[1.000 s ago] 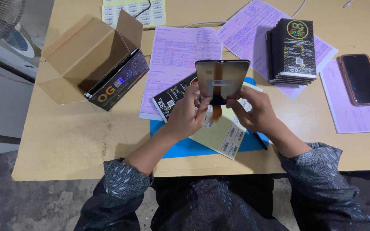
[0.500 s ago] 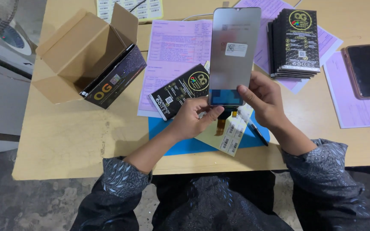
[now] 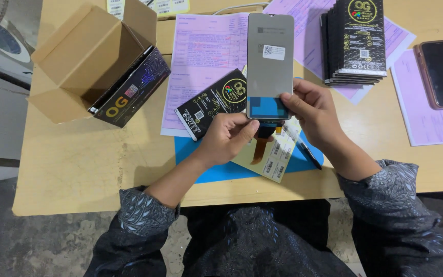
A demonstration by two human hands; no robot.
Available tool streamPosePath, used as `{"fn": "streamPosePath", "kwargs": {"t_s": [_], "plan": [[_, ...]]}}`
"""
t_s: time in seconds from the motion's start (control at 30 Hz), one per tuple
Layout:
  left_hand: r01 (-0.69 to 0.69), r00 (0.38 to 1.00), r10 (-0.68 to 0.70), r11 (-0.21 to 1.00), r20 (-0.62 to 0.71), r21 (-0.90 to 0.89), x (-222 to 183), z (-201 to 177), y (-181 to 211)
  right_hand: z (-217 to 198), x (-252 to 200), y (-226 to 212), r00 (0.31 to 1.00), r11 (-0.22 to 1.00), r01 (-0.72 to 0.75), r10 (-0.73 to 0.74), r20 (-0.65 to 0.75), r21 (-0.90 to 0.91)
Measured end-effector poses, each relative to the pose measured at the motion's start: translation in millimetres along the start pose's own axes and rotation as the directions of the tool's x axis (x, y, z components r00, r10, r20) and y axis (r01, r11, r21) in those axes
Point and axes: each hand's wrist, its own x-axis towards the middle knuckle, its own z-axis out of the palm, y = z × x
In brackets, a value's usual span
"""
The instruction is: Labeling and marking replacement smartphone screens before placing them into packaging.
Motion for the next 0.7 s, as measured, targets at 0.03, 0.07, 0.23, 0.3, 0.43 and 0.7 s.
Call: {"fn": "streamPosePath", "kwargs": {"t_s": [0.03, 0.07, 0.23, 0.3, 0.43, 0.7], "plan": [[0.001, 1.000, -0.001, 1.000, 0.000, -0.001, 0, 1, 0, 4, -1, -1, 1.000, 1.000, -0.001, 0.001, 0.000, 0.000], [0.004, 0.999, -0.005, 1.000, -0.042, -0.016, 0, 2, 1, 8, -1, -2, 1.000, 1.000, 0.027, -0.026, 0.004, -0.012], [0.010, 0.986, -0.027, 0.994, -0.162, -0.106, 5, 15, 24, 20, -11, -4, 0.997, 0.995, 0.075, -0.075, 0.005, -0.070], [0.010, 0.983, -0.034, 0.991, -0.180, -0.130, 1, 14, 16, 22, -12, -5, 0.993, 0.980, 0.119, -0.116, 0.023, -0.159], [0.020, 0.977, -0.051, 0.989, -0.208, -0.148, -1, 22, 9, 11, -12, 13, 0.984, 0.961, 0.176, -0.173, 0.033, -0.216], [0.058, 0.997, -0.064, 0.990, -0.047, -0.130, -2, 19, -3, -25, 2, 6, 0.936, 0.927, 0.316, -0.339, -0.090, -0.204]]}}
